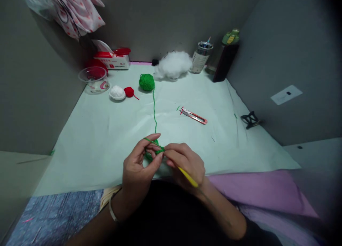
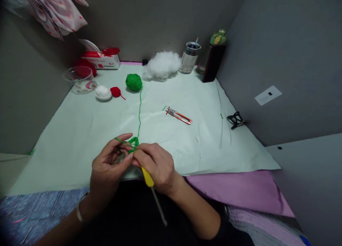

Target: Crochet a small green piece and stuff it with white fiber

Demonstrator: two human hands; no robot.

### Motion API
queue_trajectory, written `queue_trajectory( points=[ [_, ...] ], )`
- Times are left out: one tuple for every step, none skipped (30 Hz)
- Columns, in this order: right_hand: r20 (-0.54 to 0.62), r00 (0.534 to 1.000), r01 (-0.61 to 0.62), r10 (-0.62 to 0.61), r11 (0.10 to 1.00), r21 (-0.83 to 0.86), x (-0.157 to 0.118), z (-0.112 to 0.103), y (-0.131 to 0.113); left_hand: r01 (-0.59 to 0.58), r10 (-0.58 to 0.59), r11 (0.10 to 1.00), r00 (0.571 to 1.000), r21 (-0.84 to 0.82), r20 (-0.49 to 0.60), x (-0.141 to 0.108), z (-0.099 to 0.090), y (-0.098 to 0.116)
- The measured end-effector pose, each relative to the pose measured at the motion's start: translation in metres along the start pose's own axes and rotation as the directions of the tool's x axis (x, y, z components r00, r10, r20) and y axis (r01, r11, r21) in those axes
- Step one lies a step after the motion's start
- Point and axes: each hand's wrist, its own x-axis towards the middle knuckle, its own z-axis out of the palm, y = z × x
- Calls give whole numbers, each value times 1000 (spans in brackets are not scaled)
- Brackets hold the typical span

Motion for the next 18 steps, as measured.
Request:
queue_trajectory(
  points=[
    [-6, 1000, 22, -22, 998, -52, -2, 2, 1, 50, -48, 996, 998, -69, 31, 0, 1, 0],
    [-9, 999, 35, -36, 996, -82, -3, 2, 2, 133, -120, 979, 989, -155, 90, 1, 1, 1],
    [-22, 999, 36, -38, 996, -87, -3, 2, 2, 241, -203, 941, 964, -240, 171, 3, 0, 1],
    [-32, 999, 18, -20, 998, -59, -3, 1, 1, 351, -279, 884, 926, -308, 253, 5, -1, 1],
    [-48, 998, -27, 27, 1000, 5, -3, 0, 0, 443, -338, 822, 885, -357, 320, 8, -3, 1],
    [-68, 992, -95, 102, 991, 98, -1, -2, -1, 503, -375, 771, 855, -391, 359, 11, -4, 1],
    [-89, 977, -172, 195, 961, 214, 0, -4, -3, 526, -391, 741, 843, -416, 370, 14, -5, 0],
    [-103, 949, -247, 297, 908, 339, 3, -5, -4, 514, -384, 737, 853, -438, 354, 16, -7, 0],
    [-98, 916, -306, 389, 836, 455, 5, -6, -5, 479, -360, 753, 874, -451, 327, 17, -7, 0],
    [-78, 885, -348, 458, 765, 542, 8, -7, -5, 440, -329, 779, 893, -447, 306, 17, -7, -1],
    [-53, 866, -372, 498, 711, 596, 10, -6, -5, 404, -295, 808, 907, -429, 301, 17, -7, -1],
    [-24, 860, -385, 509, 681, 623, 12, -5, -4, 373, -262, 837, 916, -400, 305, 16, -7, -1],
    [-5, 864, -388, 504, 671, 633, 13, -4, -4, 345, -233, 864, 919, -366, 317, 15, -6, -2],
    [6, 868, -390, 497, 674, 627, 14, -2, -3, 319, -211, 889, 922, -329, 324, 14, -5, -2],
    [5, 873, -389, 488, 689, 612, 14, -1, -3, 291, -194, 911, 928, -294, 318, 12, -5, -2],
    [-4, 879, -384, 477, 713, 587, 13, 0, -3, 261, -180, 929, 938, -262, 297, 11, -4, -3],
    [-17, 890, -373, 455, 750, 546, 12, 1, -4, 234, -168, 942, 949, -240, 266, 10, -4, -3],
    [-33, 909, -349, 415, 805, 480, 10, 1, -4, 219, -162, 948, 957, -233, 239, 9, -4, -3]
  ],
)
